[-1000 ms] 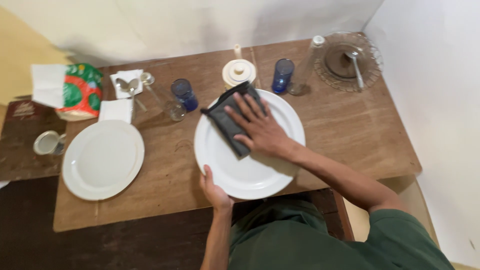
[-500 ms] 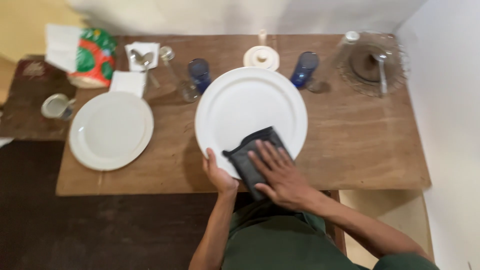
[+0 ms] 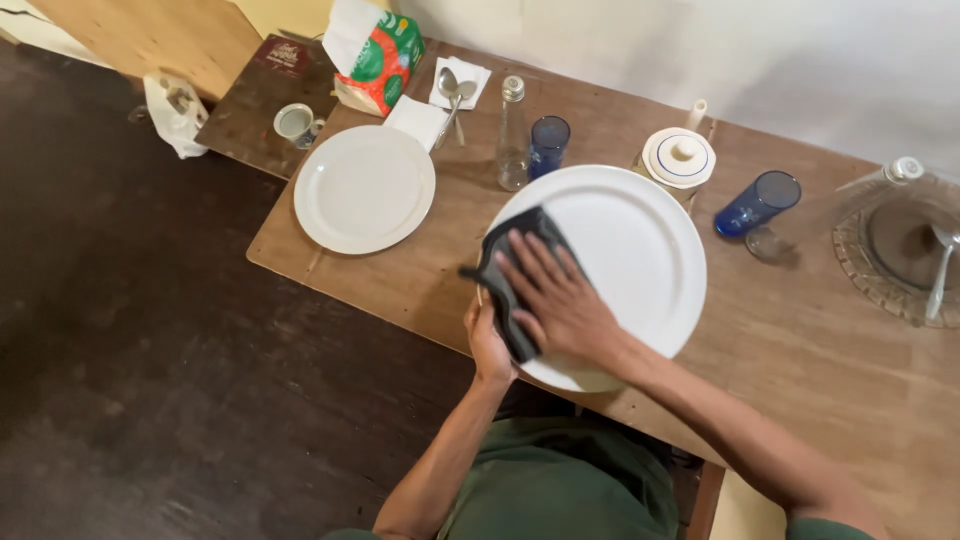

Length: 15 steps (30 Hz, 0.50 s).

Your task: The person clears spoons from a plate and wipes it with a cloth before picking up a second plate and wiping both sides of it.

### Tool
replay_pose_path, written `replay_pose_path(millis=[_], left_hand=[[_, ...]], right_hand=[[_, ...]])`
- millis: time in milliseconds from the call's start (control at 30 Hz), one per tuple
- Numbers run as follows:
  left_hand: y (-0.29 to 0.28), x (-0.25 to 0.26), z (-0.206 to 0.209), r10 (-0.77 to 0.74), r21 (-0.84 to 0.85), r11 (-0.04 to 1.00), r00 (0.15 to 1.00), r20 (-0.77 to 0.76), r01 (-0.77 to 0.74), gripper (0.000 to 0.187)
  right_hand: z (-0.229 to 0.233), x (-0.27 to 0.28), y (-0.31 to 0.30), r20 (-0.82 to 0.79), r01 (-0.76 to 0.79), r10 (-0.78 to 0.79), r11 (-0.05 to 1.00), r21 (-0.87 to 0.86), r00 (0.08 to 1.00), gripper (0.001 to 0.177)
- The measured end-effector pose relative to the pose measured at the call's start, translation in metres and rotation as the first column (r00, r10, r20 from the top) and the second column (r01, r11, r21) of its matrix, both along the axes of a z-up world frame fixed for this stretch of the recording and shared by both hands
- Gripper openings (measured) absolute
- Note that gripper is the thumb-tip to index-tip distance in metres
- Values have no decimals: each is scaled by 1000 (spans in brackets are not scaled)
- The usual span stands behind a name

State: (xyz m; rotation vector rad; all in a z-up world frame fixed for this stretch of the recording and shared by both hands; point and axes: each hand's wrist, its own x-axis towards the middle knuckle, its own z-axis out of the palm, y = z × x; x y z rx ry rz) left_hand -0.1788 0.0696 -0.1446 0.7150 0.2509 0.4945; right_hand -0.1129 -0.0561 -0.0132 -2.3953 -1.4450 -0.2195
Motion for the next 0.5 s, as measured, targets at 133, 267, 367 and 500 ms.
replay_pose_path(millis=[133, 267, 367, 500], left_hand=[[-12, -1, 27, -128, -71, 990, 985, -117, 120, 44], [-19, 7, 42, -268, -100, 962, 950, -159, 255, 52], [-26, 9, 32, -342, -68, 940, 925, -164, 336, 55], [-37, 4, 17, -410, -52, 912, 904, -126, 406, 55]], right_hand=[[2, 32, -15, 41, 167, -169, 985, 32, 985, 74], [-2, 48, -58, 60, 383, -383, 924, 17, 922, 75], [-9, 42, -98, 60, 502, -501, 865, -1, 864, 76], [-20, 12, -136, 66, 635, -632, 772, -30, 772, 79]])
